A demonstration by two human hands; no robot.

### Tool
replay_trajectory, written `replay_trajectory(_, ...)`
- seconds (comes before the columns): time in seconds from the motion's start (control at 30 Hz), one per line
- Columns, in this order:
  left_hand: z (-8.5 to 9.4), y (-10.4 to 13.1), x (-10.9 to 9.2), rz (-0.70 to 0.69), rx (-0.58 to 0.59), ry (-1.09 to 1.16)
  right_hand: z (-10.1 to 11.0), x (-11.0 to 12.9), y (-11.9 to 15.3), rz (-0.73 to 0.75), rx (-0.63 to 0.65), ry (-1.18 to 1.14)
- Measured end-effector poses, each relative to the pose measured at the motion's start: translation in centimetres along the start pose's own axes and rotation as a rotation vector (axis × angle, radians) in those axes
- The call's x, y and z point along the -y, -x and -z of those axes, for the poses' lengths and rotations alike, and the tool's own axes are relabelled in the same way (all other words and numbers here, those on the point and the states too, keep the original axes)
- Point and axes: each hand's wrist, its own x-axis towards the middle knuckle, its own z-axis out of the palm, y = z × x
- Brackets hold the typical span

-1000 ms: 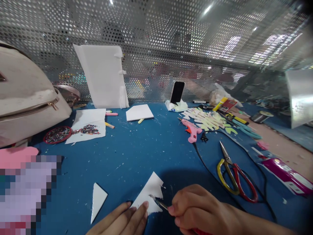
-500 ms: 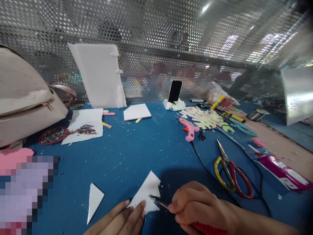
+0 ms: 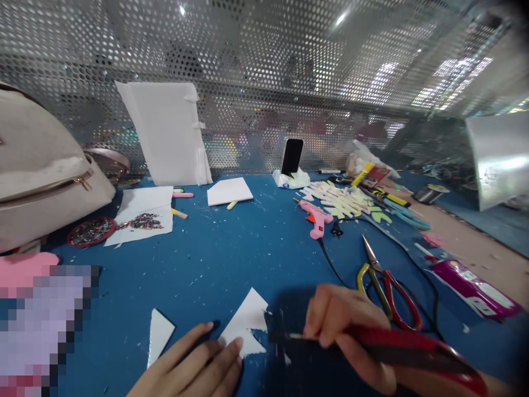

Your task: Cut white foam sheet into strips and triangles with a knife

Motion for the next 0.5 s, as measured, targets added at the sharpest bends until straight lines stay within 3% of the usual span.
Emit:
replay_trajectory(0.07, 0.3, -0.1, 0.1, 0.008, 0.013, 0.046, 0.2, -0.5, -0.5, -0.044, -0.013, 0.025)
replay_trajectory(0.23, 1.3, -0.7, 0.8, -0.032, 0.033, 0.048, -0.2, -2.2, -0.8, -0.082, 0.109, 0.016)
replay_trajectory(0.5, 1.9, -1.1, 2.5, 0.116, -0.036, -0.036, 0.5, -0.8, -0.6, -0.119, 0.146, -0.061)
